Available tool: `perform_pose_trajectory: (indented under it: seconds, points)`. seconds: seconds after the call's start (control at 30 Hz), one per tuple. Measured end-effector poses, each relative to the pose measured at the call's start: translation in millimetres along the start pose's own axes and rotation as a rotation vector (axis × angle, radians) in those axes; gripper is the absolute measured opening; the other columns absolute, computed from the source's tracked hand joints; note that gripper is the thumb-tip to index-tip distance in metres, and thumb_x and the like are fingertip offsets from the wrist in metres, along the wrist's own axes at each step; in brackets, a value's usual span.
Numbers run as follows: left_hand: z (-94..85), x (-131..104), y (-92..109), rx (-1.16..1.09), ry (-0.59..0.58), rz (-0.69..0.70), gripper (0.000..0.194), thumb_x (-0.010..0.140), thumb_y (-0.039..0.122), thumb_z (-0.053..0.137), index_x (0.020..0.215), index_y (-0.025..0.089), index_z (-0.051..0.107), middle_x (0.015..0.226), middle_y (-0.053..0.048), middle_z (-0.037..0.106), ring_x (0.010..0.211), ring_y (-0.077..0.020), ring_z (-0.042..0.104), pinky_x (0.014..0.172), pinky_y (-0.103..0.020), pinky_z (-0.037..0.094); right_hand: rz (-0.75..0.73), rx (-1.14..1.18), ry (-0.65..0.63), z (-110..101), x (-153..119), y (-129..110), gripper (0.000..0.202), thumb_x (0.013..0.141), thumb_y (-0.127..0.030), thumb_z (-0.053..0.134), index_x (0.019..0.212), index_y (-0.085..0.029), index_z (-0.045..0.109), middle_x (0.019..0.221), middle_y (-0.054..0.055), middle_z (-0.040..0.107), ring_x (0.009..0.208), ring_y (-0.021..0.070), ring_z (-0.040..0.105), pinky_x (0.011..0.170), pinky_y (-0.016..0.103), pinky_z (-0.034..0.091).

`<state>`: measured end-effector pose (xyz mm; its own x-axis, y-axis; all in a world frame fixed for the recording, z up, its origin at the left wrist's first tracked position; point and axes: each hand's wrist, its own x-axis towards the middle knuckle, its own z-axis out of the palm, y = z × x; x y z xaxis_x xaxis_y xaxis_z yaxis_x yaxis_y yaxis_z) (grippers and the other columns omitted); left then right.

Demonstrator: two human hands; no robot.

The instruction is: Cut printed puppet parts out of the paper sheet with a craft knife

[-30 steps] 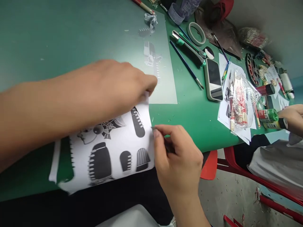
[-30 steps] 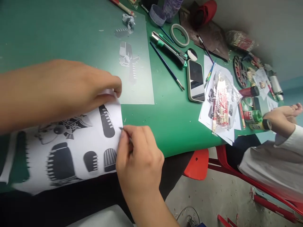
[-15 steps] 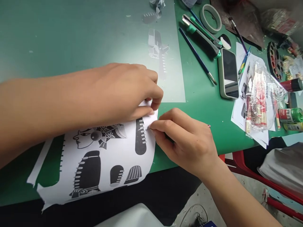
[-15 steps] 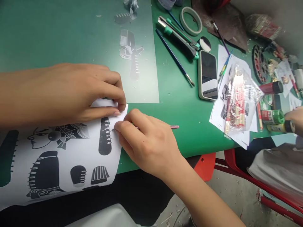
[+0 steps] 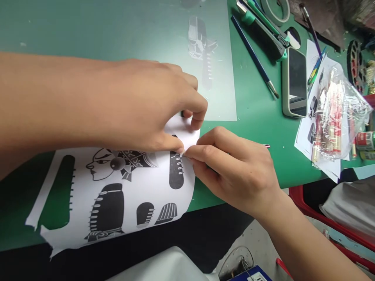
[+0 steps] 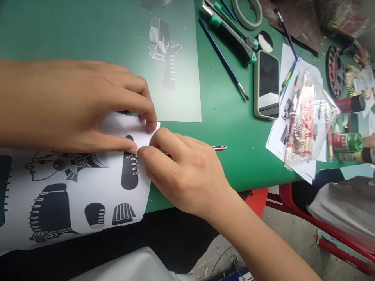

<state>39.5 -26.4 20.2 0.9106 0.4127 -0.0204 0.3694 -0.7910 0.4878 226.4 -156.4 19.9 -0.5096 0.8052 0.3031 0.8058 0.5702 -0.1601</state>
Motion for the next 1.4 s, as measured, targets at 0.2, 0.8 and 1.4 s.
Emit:
perform_pose_trajectory:
  seconds: [0.2,0.8,1.4]
  points:
    - [0.5,0.0,0.1,0.007,-0.007,-0.014,0.032,0.078,0.051,0.054,0.100,0.034,0.069,0.103,0.005,0.064,0.090,-0.0169,0.054,0.070,-0.030,0.028,-0.022,0.003,-0.006,-0.4,-1.6,0.4,0.019,0.096,-0.009,0.055,0.087,-0.017,0.071,0.078,0.003,0.065,0.064,0.0100,0.055,0.055,0.026,0.037]
    - [0.2,-1.5,-1.3,0.016,-0.001,-0.005,0.032,0.079,0.051,0.055,0.104,0.036,0.069,0.106,0.008,0.063,0.093,-0.0159,0.055,0.070,-0.028,0.028,0.053,-0.008,0.060,2.2,-6.3,-3.4,0.019,0.093,-0.009,0.059,0.082,-0.017,0.072,0.075,0.002,0.066,0.059,0.0081,0.050,0.052,0.025,0.033]
    - [0.5,-0.9,1.2,0.036,0.005,-0.021,0.032,0.081,0.048,0.049,0.104,0.035,0.067,0.104,0.008,0.063,0.090,-0.0152,0.054,0.079,-0.032,0.037,0.040,-0.028,0.043,1.6,-7.4,-7.4,0.020,0.091,-0.007,0.060,0.083,-0.017,0.074,0.077,0.001,0.068,0.061,0.0092,0.053,0.051,0.027,0.033]
